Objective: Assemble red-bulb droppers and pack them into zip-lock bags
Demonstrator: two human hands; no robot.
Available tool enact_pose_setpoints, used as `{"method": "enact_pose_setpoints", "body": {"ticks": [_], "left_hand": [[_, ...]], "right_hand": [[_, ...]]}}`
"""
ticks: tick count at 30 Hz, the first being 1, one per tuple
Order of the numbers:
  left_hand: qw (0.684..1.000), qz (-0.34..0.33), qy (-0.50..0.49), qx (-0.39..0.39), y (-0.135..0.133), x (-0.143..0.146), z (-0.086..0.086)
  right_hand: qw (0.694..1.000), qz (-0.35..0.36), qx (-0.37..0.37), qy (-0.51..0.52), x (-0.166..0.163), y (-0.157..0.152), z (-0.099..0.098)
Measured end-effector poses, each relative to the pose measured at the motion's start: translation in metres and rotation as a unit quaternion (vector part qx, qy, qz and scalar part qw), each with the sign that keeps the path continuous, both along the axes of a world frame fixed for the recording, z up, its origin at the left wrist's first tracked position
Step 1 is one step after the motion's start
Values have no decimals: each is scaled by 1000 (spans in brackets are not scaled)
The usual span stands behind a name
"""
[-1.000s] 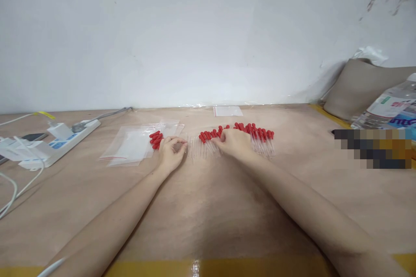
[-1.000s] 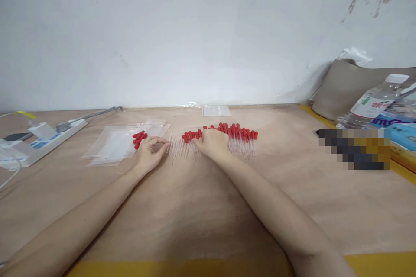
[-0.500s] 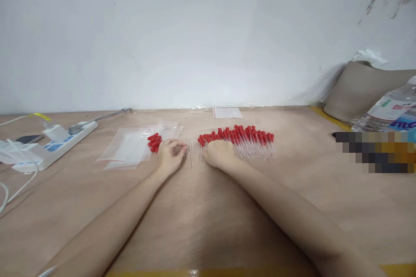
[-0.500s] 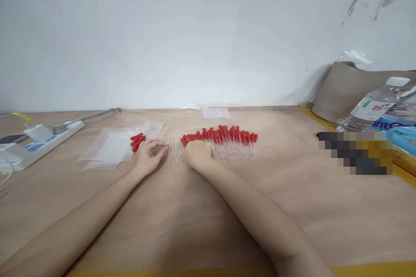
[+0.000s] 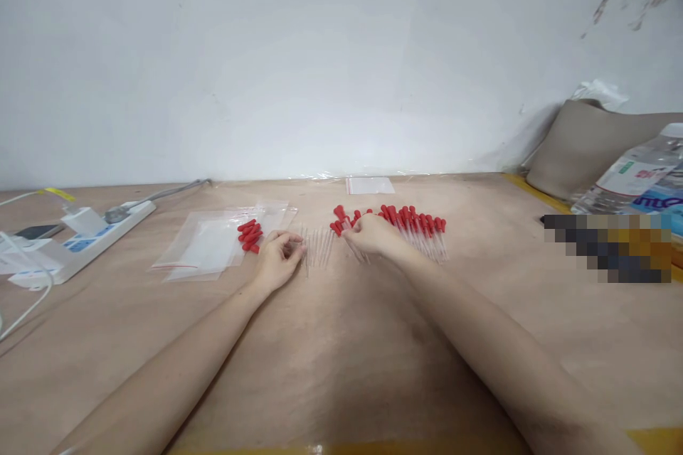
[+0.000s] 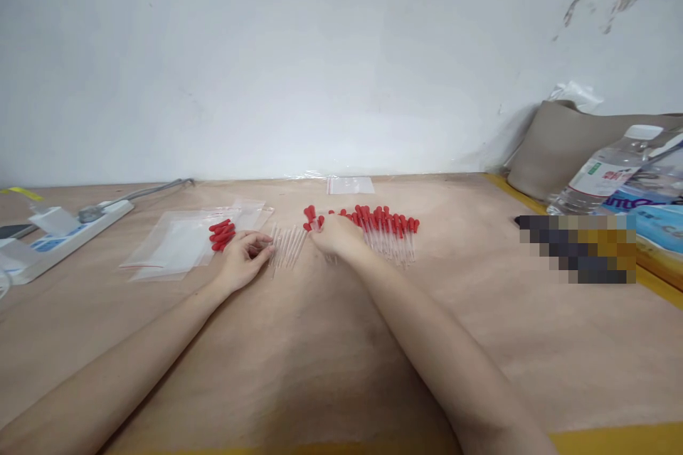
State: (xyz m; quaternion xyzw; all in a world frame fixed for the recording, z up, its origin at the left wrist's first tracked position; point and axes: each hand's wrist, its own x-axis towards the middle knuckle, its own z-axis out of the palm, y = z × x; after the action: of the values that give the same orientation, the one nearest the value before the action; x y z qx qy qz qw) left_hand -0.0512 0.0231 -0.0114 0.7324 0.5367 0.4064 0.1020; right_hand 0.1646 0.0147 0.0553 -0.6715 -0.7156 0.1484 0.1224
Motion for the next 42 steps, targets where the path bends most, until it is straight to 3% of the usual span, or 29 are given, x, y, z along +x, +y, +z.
{"method": "enact_pose_setpoints", "body": {"ticks": [6, 12, 16, 19, 23, 25, 29, 36, 39, 42], "left_hand": [[1000, 0, 11, 2, 1, 1, 0], [999, 18, 13, -37, 0, 1, 2], [996, 40, 12, -80, 1, 2, 5], [993, 30, -4, -115, 6, 2, 7], [990, 28, -16, -136, 14, 1, 8], [991, 24, -17, -134, 16, 2, 7], [992, -2, -30, -126, 17, 6, 3], [991, -22, -36, -126, 17, 13, 0], [993, 10, -13, -120, 19, 2, 13], [989, 59, 88, -104, 24, -19, 38]], "right_hand": [[993, -115, 19, -15, 37, 10, -2], [990, -132, 18, -49, 41, 16, -12], [983, -136, 56, -112, 38, 12, -8], [982, -106, 110, -115, 28, 6, -9], [985, 21, 155, -76, 3, -3, -21], [982, 50, 159, -92, -9, -5, -29], [981, 19, 154, -115, -24, -1, -38], [988, -13, 140, -67, -28, 6, -38], [990, 2, 129, -54, -29, 4, -37], [995, 18, 90, -46, -33, 3, -33]]}}
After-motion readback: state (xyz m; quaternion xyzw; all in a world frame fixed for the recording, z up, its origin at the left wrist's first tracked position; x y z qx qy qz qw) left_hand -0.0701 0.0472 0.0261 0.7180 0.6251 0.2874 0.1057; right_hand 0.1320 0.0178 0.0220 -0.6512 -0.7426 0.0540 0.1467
